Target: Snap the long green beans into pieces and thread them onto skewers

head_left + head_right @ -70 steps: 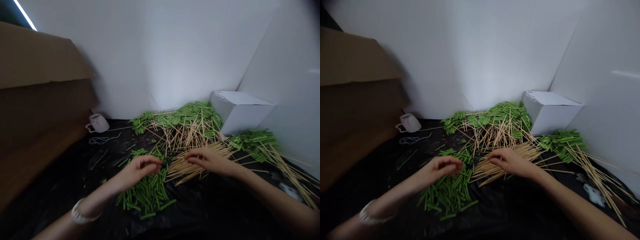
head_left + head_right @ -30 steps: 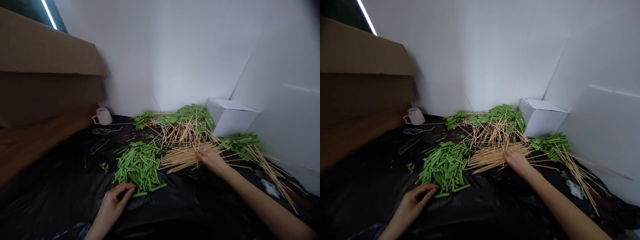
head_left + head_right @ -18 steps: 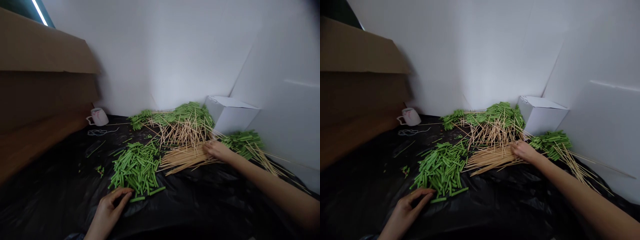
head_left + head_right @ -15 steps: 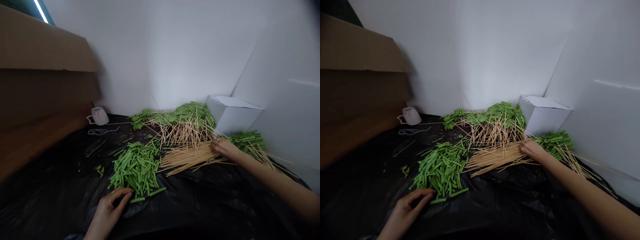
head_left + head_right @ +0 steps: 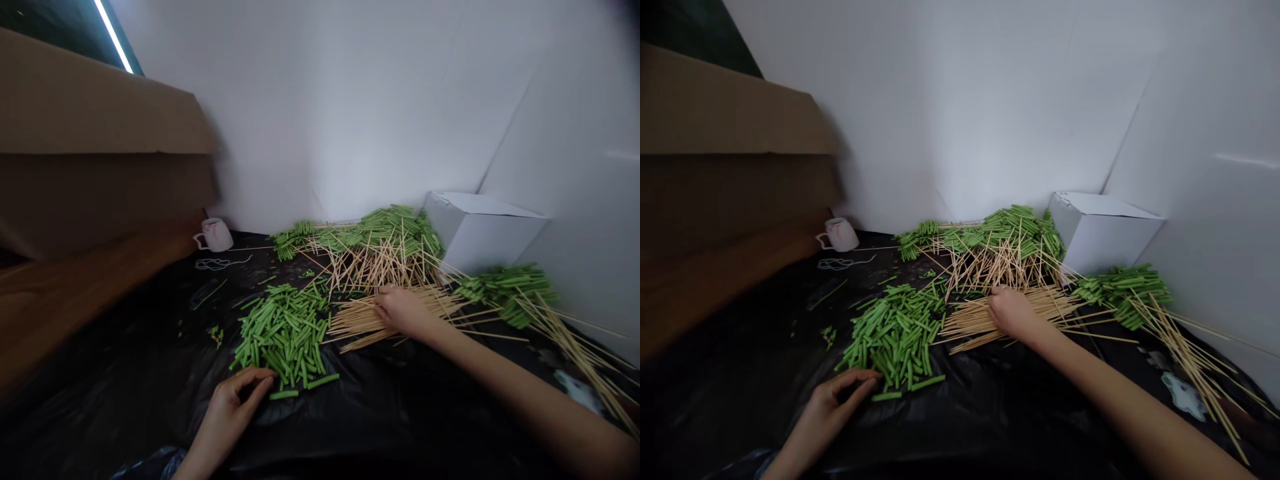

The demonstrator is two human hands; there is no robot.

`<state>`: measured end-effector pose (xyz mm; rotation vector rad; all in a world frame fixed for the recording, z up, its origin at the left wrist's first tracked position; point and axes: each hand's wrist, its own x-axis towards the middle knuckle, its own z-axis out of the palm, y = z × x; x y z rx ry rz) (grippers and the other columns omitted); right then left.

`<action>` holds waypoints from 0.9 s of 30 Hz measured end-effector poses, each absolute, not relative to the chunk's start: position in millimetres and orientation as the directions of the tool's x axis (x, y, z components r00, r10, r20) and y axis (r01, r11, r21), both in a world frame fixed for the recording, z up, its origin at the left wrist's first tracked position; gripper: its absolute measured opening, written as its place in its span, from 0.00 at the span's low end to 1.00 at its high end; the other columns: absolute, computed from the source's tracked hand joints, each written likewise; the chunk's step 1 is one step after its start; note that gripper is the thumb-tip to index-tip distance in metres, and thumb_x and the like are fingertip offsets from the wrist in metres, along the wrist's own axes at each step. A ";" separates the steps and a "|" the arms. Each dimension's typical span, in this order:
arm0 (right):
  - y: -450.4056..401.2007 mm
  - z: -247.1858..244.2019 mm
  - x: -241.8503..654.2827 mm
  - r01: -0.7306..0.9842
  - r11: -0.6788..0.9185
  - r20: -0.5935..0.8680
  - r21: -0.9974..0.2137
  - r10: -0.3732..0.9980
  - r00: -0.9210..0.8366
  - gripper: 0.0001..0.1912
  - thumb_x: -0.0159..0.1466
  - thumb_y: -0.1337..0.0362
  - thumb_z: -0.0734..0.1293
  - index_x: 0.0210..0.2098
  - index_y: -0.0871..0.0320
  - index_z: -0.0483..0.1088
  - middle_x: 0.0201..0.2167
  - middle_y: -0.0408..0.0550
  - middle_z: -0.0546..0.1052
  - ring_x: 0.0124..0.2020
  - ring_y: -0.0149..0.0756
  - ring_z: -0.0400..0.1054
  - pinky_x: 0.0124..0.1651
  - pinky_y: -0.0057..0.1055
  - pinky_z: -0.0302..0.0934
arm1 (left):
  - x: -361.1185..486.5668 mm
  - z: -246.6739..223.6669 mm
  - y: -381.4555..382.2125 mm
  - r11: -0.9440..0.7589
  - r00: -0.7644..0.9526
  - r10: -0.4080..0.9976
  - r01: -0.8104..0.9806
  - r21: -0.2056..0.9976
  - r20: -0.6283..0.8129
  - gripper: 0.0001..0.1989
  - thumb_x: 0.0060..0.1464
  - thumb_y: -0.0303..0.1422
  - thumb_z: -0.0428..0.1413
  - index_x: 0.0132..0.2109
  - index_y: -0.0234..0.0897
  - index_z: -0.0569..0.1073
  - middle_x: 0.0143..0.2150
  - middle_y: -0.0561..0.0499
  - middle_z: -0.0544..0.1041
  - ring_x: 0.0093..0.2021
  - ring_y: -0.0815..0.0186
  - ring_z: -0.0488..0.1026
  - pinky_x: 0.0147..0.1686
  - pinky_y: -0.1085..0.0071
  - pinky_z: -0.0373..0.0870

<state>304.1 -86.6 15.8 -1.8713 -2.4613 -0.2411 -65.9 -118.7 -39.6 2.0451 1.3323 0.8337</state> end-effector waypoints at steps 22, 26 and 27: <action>-106.5 62.4 256.5 -0.165 0.348 0.338 -0.923 0.937 0.086 0.08 0.59 0.60 0.73 0.34 0.56 0.72 0.35 0.46 0.80 0.34 0.30 0.73 0.34 0.25 0.67 | -52.1 -15.6 -139.5 -0.314 0.125 0.949 0.393 0.864 0.288 0.18 0.62 0.42 0.51 0.41 0.35 0.80 0.34 0.48 0.81 0.27 0.67 0.73 0.31 0.73 0.70; -105.0 51.0 246.6 -0.188 0.330 0.319 -0.925 0.944 0.087 0.11 0.58 0.59 0.74 0.35 0.56 0.71 0.36 0.46 0.80 0.35 0.31 0.74 0.34 0.25 0.67 | -30.0 3.1 -142.1 -0.393 0.241 0.917 0.404 0.826 0.318 0.15 0.59 0.40 0.56 0.46 0.38 0.80 0.37 0.48 0.81 0.28 0.67 0.74 0.31 0.74 0.70; -104.3 49.0 246.4 -0.169 0.330 0.320 -0.929 0.944 0.087 0.11 0.58 0.57 0.73 0.35 0.56 0.71 0.36 0.46 0.80 0.35 0.32 0.74 0.34 0.26 0.67 | -26.1 4.2 -140.0 -0.416 0.275 0.905 0.409 0.812 0.325 0.13 0.59 0.40 0.56 0.42 0.37 0.81 0.34 0.49 0.81 0.27 0.68 0.74 0.30 0.74 0.69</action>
